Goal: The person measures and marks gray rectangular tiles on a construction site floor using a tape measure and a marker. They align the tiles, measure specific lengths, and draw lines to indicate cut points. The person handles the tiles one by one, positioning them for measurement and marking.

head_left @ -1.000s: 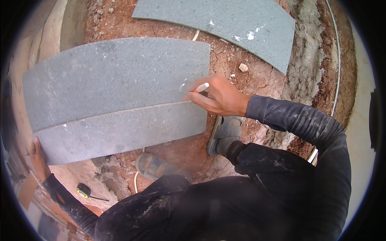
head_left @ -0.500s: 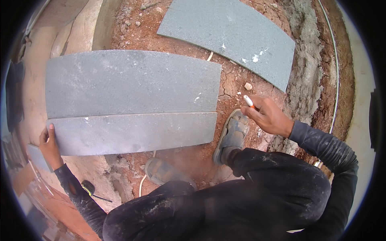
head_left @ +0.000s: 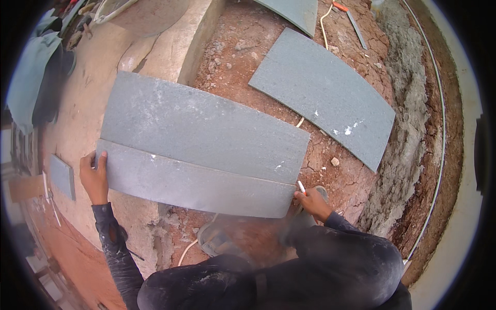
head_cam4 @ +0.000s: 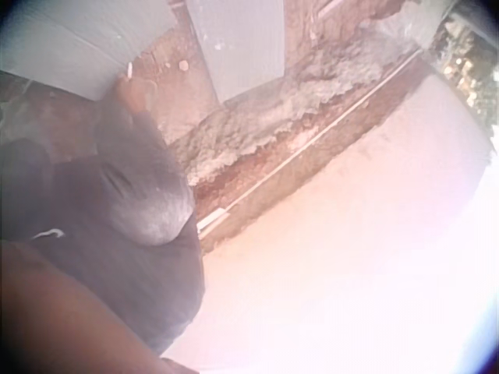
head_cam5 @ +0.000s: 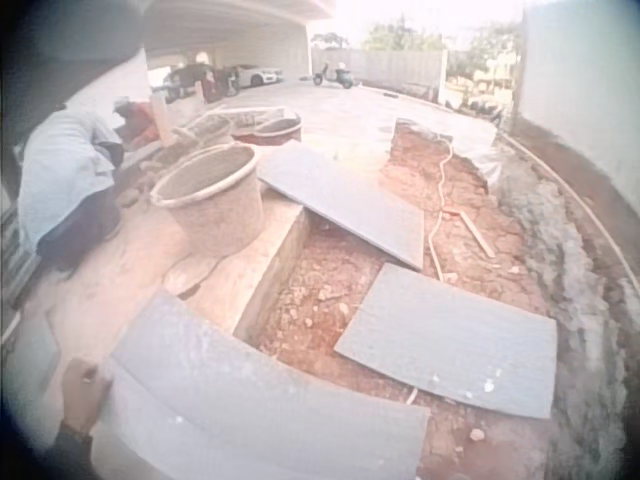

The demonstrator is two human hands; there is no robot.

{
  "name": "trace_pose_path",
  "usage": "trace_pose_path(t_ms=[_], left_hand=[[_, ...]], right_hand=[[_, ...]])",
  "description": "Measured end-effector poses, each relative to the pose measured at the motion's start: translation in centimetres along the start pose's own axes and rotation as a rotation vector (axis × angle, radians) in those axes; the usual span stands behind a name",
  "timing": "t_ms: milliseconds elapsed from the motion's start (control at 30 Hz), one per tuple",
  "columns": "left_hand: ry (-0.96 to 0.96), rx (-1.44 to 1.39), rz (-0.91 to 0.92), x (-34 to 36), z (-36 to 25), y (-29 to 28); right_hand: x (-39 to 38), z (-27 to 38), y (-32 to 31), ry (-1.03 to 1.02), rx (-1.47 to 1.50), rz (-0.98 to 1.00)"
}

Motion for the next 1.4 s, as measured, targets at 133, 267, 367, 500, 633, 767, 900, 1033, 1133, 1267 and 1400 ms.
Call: trace_pose_path(t_ms=[133, 267, 367, 500, 633, 767, 900, 1033, 1133, 1267, 1400], left_hand=[[0.033, 0.072, -0.079, 0.3, -1.3, 0.3], [-0.015, 0.067, -0.096, -0.5, -0.5, -0.6], [0.009, 0.127, -0.111, -1.3, -1.3, -1.7], [0.071, 0.16, -0.099, -1.5, -2.9, -1.9], [-0.001, -0.04, -0.092, -3.4, -0.8, -0.4], [-0.162, -0.021, -0.047, -4.1, 4.2, -2.2], [-0.198, -0.021, -0.01, -4.1, 4.8, -0.2], [-0.131, -0.008, -0.062, -4.8, 5.0, 1.0], [-0.129, 0.024, -0.106, -5.2, 6.2, 1.3], [-0.22, -0.025, -0.142, -7.5, 8.7, -1.0], [-0.364, -0.163, -0.099, -8.4, 5.7, -6.6]], right_hand=[[-0.3, -1.8, 2.0, 0.256, 0.487, 0.178], [-0.5, -1.3, 3.1, 0.325, 0.618, 0.205], [0.6, -2.3, 4.5, 0.363, 0.701, 0.171], [0.8, -3.0, 4.2, 0.33, 0.684, 0.214], [0.8, -3.9, 1.6, 0.33, 0.639, 0.113], [1.9, -1.7, 2.9, 0.231, 0.422, 0.112], [1.4, -3.1, 2.2, 0.196, 0.287, 0.108], [2.4, -5.2, 2.3, 0.044, 0.2, 0.055], [2.1, -3.3, 0.6, -0.124, 0.199, -0.027], [2.9, 0.0, -1.8, -0.194, 0.142, -0.016], [-0.9, 4.3, -5.7, -0.119, 0.278, 0.117]])
Point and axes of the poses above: each hand's wrist, its own x-axis towards the middle knuckle, its own y-axis out of the palm, z = x × y, the point moved 5 cm from there along x, towards the middle knuckle, and after that the axes turned 8 degrees about -z, right-handed, at the moved point
